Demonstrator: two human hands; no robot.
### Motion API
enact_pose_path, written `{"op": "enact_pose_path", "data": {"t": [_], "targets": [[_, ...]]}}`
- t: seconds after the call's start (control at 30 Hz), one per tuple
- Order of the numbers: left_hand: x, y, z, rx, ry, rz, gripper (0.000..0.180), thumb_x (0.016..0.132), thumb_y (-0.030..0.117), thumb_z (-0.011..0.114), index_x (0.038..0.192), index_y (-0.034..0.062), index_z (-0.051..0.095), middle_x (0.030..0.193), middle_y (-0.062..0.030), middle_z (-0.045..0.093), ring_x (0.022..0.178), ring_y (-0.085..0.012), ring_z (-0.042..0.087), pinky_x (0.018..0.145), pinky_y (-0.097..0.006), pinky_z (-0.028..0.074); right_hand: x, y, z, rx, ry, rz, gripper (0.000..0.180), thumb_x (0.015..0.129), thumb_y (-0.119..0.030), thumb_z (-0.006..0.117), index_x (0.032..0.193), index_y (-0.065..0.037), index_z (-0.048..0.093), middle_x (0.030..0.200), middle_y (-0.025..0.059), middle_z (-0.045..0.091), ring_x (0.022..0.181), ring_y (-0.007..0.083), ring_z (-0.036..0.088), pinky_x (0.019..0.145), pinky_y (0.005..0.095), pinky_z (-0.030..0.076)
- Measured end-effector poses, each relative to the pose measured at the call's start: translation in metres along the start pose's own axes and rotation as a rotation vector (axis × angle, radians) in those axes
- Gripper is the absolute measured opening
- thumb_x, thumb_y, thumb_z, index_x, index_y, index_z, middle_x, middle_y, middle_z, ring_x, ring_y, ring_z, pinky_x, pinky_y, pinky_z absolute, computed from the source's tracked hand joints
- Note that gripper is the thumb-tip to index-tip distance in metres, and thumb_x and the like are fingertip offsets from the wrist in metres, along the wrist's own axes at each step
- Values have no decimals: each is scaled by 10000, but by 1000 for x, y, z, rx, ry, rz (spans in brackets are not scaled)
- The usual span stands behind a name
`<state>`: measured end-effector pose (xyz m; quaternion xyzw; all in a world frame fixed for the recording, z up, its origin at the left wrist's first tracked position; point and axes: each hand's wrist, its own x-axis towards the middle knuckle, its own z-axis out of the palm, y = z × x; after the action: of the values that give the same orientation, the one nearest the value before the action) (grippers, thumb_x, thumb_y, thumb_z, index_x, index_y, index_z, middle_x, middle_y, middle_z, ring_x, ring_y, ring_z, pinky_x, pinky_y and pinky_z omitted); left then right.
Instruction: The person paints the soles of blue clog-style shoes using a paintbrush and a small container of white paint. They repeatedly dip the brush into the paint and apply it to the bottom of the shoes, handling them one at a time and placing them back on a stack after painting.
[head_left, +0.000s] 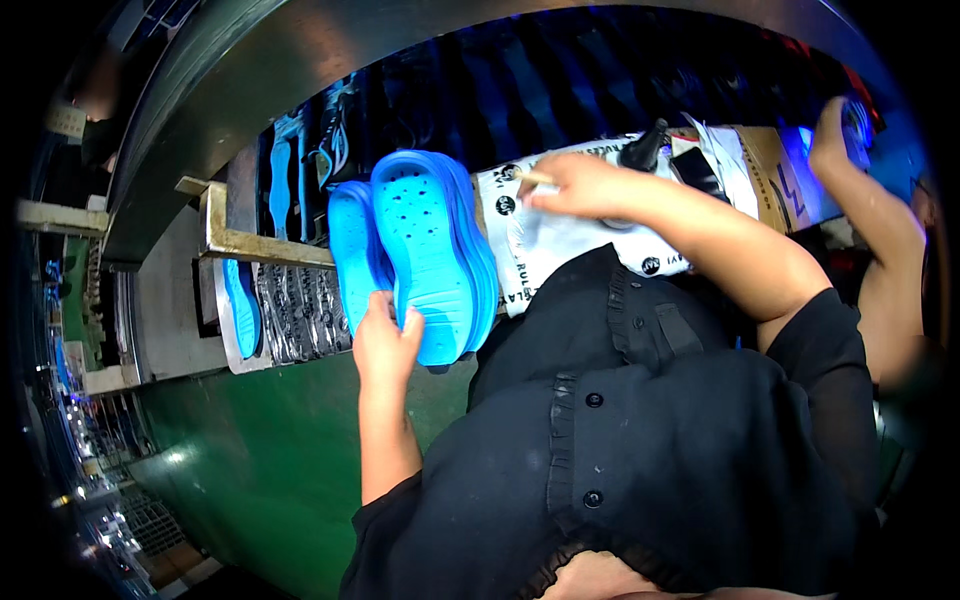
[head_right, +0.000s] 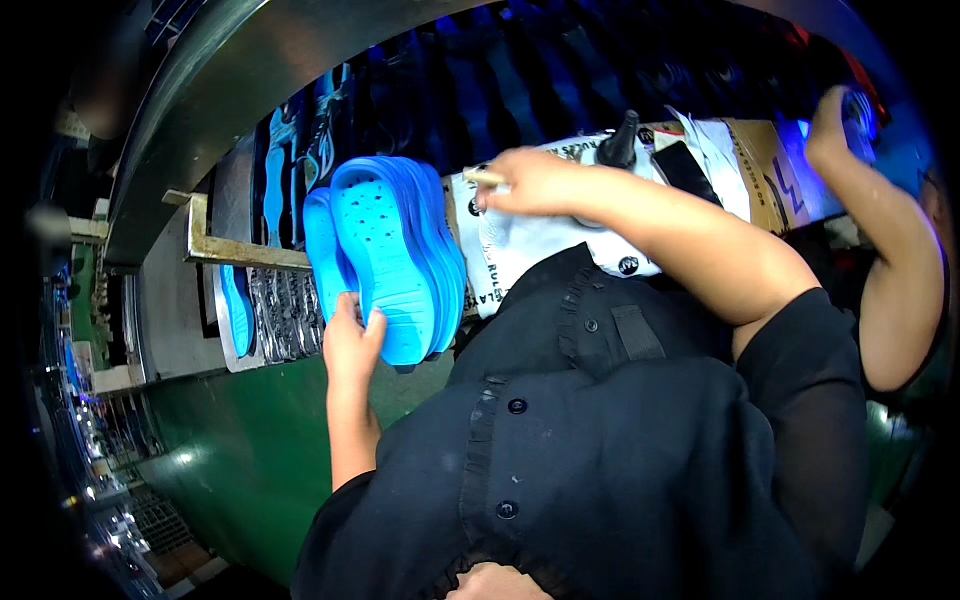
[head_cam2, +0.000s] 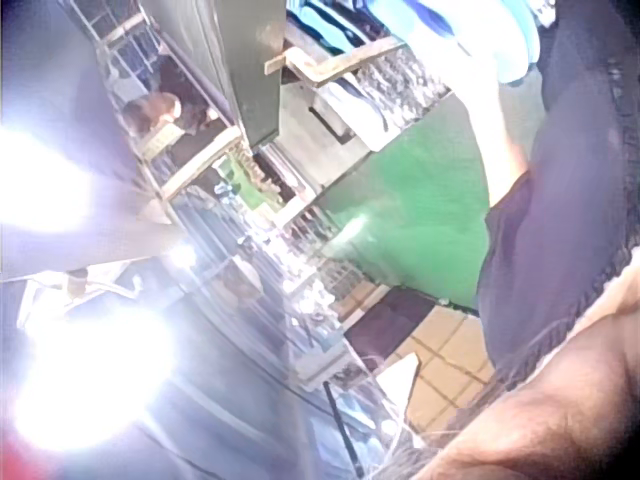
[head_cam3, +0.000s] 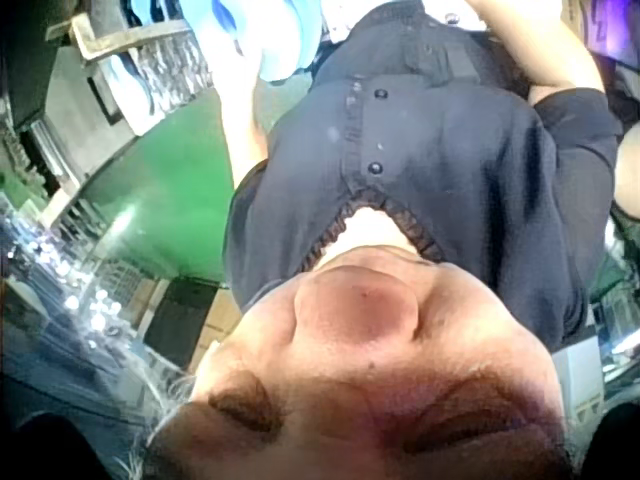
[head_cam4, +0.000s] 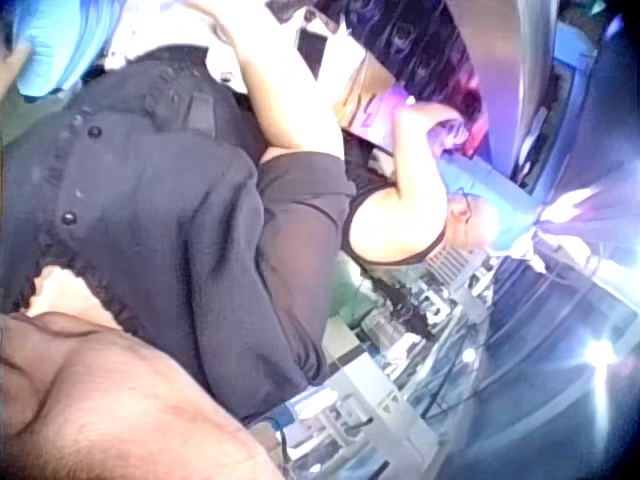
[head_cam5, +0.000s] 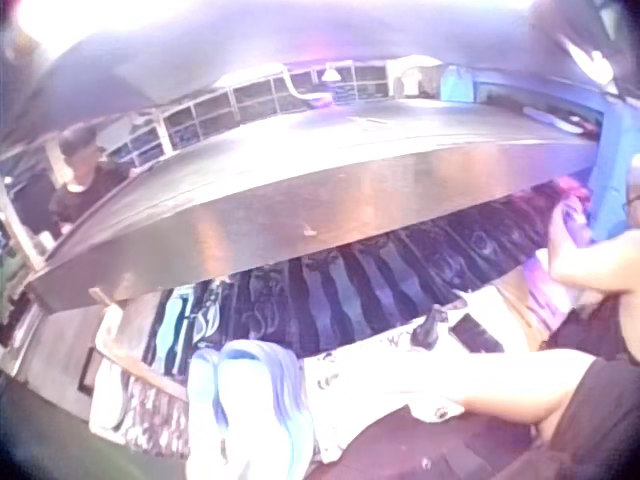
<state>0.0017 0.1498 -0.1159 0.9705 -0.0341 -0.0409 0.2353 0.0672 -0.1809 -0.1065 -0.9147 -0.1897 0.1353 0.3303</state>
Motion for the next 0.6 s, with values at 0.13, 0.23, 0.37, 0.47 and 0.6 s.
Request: {"op": "enact_pose_path", "data": {"t": [0.13, 0.23, 0.37, 0.47, 0.6], "targets": [[-2, -23, -20, -744, -119, -68, 237, 840, 164, 612, 988, 14, 504, 810, -39, 571, 705, -81, 527, 597, -258, 428, -53, -7, -45, 321, 500, 51, 312, 921, -275, 464, 986, -45, 664, 975, 100, 627, 827, 212, 588, 766, 324, 469], [-12, 3, -43, -1249, -295, -96, 323, 795, 144, 621, 1053, 21, 470, 934, -90, 593, 818, -136, 590, 725, -267, 486, -110, 29, -49, 459, 851, 38, 439, 975, -356, 327, 1042, -61, 645, 824, 18, 550, 784, 110, 494, 754, 267, 439], [-29, 34, -19, -1477, -308, -252, 770, 657, 202, 676, 1301, -40, 328, 1083, -184, 560, 951, -279, 605, 858, -396, 504, -164, 66, -23, 981, 877, 297, 627, 978, -496, 240, 1017, -18, 643, 612, -25, 485, 549, 53, 436, 554, 185, 378], [-30, 46, 13, -1368, -453, -264, 785, 621, 189, 690, 1291, -63, 368, 1145, -182, 555, 1017, -289, 589, 896, -380, 472, -176, 71, -3, 1000, 823, 364, 493, 952, -425, 430, 966, 19, 644, 714, 40, 592, 632, 77, 497, 604, 192, 418], [-10, 85, 24, -1352, -548, -165, 719, 692, 198, 700, 1282, -61, 382, 1167, -171, 557, 1025, -265, 585, 893, -365, 468, -168, 73, 0, 829, 778, 252, 343, 909, -311, 554, 936, 16, 654, 770, 65, 623, 701, 93, 538, 650, 210, 427]]}}
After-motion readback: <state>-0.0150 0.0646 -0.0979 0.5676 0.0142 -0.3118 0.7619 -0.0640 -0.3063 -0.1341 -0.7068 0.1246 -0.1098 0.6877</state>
